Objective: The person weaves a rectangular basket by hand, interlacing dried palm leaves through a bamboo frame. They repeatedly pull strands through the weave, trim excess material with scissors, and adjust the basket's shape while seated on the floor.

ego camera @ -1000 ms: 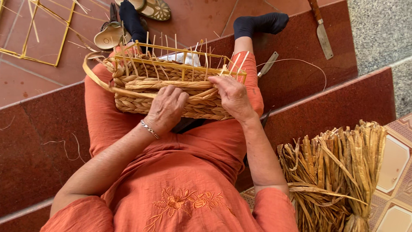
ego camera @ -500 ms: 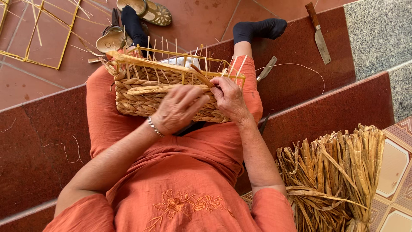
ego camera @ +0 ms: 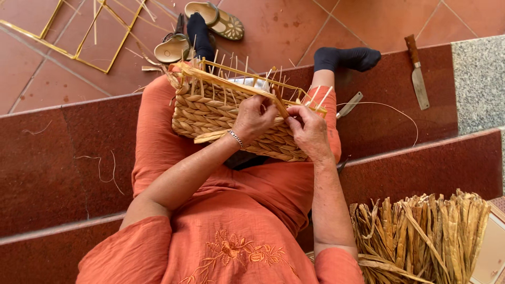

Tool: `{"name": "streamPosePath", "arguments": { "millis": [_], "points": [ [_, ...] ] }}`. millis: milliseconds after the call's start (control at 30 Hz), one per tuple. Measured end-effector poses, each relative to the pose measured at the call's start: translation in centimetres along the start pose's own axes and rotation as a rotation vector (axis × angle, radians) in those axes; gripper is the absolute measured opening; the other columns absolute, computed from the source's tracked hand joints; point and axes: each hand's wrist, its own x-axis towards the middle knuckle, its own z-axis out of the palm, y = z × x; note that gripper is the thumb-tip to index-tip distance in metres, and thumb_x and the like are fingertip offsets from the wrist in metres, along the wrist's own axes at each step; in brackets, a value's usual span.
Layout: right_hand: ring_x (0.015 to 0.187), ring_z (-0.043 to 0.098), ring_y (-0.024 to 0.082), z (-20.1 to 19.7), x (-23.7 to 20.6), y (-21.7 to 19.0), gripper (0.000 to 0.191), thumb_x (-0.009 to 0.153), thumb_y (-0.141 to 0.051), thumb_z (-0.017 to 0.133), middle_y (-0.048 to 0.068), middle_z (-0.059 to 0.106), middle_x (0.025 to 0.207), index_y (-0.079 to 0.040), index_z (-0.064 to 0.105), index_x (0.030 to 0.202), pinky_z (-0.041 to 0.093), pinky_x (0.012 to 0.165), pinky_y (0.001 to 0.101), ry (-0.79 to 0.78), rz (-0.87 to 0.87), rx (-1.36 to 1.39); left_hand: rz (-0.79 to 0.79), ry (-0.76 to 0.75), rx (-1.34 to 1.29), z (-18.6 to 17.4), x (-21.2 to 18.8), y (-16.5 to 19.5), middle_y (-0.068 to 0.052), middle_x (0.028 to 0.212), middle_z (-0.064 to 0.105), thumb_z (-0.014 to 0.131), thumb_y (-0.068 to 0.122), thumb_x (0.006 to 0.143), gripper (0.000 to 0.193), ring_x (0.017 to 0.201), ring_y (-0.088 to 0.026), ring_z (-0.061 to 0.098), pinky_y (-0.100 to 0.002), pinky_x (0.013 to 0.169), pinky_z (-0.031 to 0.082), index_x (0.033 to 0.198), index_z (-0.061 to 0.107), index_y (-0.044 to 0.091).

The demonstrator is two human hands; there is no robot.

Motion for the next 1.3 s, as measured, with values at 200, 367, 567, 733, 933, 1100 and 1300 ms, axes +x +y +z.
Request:
{"name": "streamPosePath", "arguments": {
  "millis": [200, 367, 567, 733, 933, 1100, 1300],
  "points": [
    [0.077, 0.072, 0.018, 2.7, -0.6, 1.6, 0.007, 0.091, -0.004, 0.073, 0.006, 0.073, 0.087, -0.004, 0.069, 0.096, 0.059, 0.071, 0.0336, 0.225, -0.119, -0.137, 0.136, -0.115, -0.231, -0.9, -4.9, -0.6, -0.007, 0.086, 0.077, 0.065, 0.017, 0.102, 0.013, 0.073, -0.015, 0.077, -0.030, 0.064, 0.061, 0.104, 0.070, 0.006],
    [0.077, 0.069, 0.021, 4.0, -0.9, 1.5, 0.006, 0.091, -0.007, 0.076, 0.004, 0.071, 0.086, -0.008, 0.071, 0.089, 0.054, 0.066, 0.0362, 0.285, -0.344, -0.426, 0.702, -0.187, 0.453, -3.2, -5.6, 0.4, -0.009, 0.114, 0.070, 0.077, 0.026, 0.096, 0.029, 0.103, -0.023, 0.066, -0.038, 0.086, 0.056, 0.119, 0.067, 0.012],
    [0.085, 0.067, 0.017, 2.2, -1.6, 0.4, 0.012, 0.091, -0.014, 0.074, 0.000, 0.074, 0.096, -0.012, 0.075, 0.103, 0.056, 0.074, 0.0324, 0.164, -0.416, -0.359, 0.858, -0.019, 1.000, -6.4, -2.9, 1.8, -0.012, 0.123, 0.053, 0.074, 0.027, 0.072, 0.045, 0.120, -0.029, 0.048, -0.044, 0.101, 0.036, 0.113, 0.066, 0.009],
    [0.072, 0.067, 0.015, 4.0, -1.2, 0.4, 0.010, 0.094, -0.020, 0.079, 0.001, 0.074, 0.082, -0.011, 0.076, 0.090, 0.054, 0.064, 0.0326, 0.307, -0.277, -0.320, 0.817, -0.051, 1.118, -6.1, -3.1, 0.2, -0.010, 0.109, 0.056, 0.064, 0.011, 0.084, 0.021, 0.112, -0.026, 0.050, -0.042, 0.104, 0.038, 0.104, 0.062, 0.007],
    [0.064, 0.065, 0.018, 4.9, -0.3, 1.6, 0.016, 0.089, -0.021, 0.083, 0.003, 0.070, 0.070, -0.010, 0.074, 0.080, 0.050, 0.059, 0.0348, 0.389, -0.141, -0.307, 0.605, -0.244, 1.157, -5.4, -3.6, -1.4, -0.010, 0.091, 0.061, 0.059, 0.006, 0.093, 0.006, 0.088, -0.024, 0.059, -0.038, 0.079, 0.051, 0.098, 0.060, 0.007],
    [0.064, 0.064, 0.015, 5.3, -0.6, 1.6, 0.009, 0.090, -0.019, 0.080, 0.001, 0.071, 0.074, -0.011, 0.077, 0.086, 0.050, 0.058, 0.0329, 0.426, -0.168, -0.257, 0.477, -0.253, 1.206, -9.3, -3.4, -1.7, -0.004, 0.064, 0.063, 0.057, 0.017, 0.102, 0.016, 0.053, -0.016, 0.056, -0.036, 0.053, 0.048, 0.088, 0.060, 0.010],
    [0.068, 0.060, 0.016, 6.0, -0.8, 1.3, 0.008, 0.091, -0.015, 0.080, 0.002, 0.068, 0.073, -0.009, 0.077, 0.088, 0.049, 0.061, 0.0340, 0.451, -0.147, -0.251, 0.349, -0.133, 1.233, -17.1, -4.1, -2.6, 0.002, 0.058, 0.058, 0.060, 0.046, 0.105, 0.043, 0.049, -0.013, 0.051, -0.035, 0.059, 0.048, 0.075, 0.058, 0.015]
  ]
}}
